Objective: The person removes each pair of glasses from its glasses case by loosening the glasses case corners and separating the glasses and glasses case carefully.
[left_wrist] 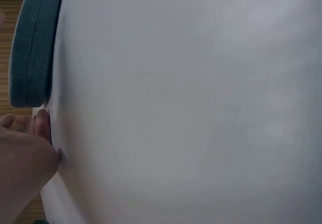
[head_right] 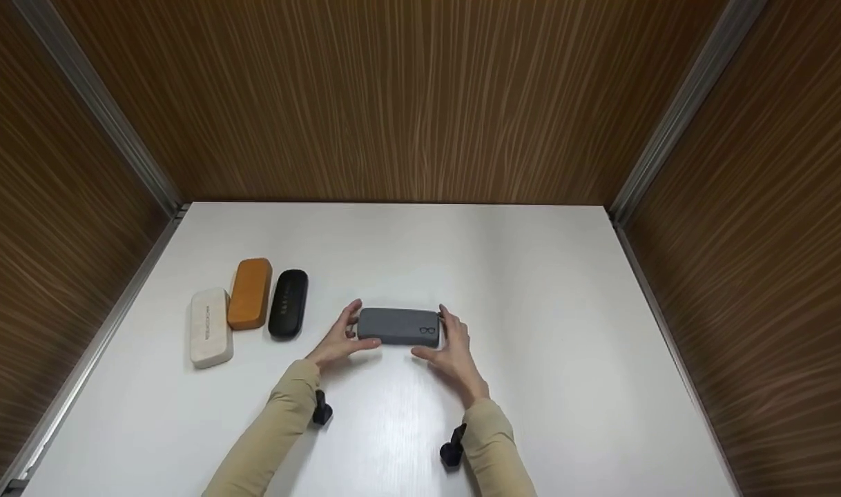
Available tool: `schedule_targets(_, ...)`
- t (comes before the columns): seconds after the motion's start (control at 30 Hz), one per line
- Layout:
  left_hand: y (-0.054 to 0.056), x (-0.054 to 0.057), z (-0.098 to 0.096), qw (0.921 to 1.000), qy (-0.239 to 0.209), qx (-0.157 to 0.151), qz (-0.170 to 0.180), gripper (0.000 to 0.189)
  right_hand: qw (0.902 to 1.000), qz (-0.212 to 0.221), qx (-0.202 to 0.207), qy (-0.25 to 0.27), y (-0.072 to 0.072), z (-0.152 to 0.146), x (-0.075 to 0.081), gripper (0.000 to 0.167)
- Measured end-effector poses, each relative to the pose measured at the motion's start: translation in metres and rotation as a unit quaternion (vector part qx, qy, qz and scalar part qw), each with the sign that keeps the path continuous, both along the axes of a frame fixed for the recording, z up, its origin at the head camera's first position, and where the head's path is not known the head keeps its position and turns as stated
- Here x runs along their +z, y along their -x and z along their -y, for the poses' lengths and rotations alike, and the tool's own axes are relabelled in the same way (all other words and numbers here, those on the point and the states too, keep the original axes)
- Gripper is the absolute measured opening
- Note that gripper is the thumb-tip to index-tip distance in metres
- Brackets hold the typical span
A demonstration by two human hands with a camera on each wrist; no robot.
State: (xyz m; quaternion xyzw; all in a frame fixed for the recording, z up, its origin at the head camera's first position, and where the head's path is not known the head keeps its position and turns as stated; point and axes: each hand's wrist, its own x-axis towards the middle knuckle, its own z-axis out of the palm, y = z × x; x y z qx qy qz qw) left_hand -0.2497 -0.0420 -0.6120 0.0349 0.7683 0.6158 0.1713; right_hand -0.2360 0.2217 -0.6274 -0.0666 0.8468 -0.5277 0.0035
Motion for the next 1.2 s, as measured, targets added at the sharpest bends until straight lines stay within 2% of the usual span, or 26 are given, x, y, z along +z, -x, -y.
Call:
schedule_targets(0.17, 0.004, -0.001, -0.002, 0.9987, 0.032, -0.022, -0.033, 0.11, 0.998, -0.016, 0.003, -0.062, 0.004, 0.001, -0.004, 0.108)
schedule_targets(0.37, 0.006, -0.002, -0.008, 0.997, 0.05, -0.022, -0.055, 0.105, 0.9934, -0.027, -0.02, -0.109, 0.006, 0.005, -0.008, 0.109)
schedule_targets(0.63, 0.005, -0.004, -0.012, 0.996, 0.079, 0.012, -0.042, 0.099, 0.9898, -0.049, -0.05, -0.124, 0.005, 0.012, -0.012, 0.104)
schedule_targets(0.97, 0.001, -0.004, -0.017, 0.9935, 0.09, 0.028, -0.065, 0.092, 0.9825, -0.086, -0.065, -0.152, 0.004, 0.016, -0.019, 0.099)
schedule_targets(1.2, 0.002, -0.005, -0.02, 0.9877, 0.117, 0.024, -0.1, 0.087, 0.9785, -0.101, -0.065, -0.168, 0.004, 0.015, -0.021, 0.097)
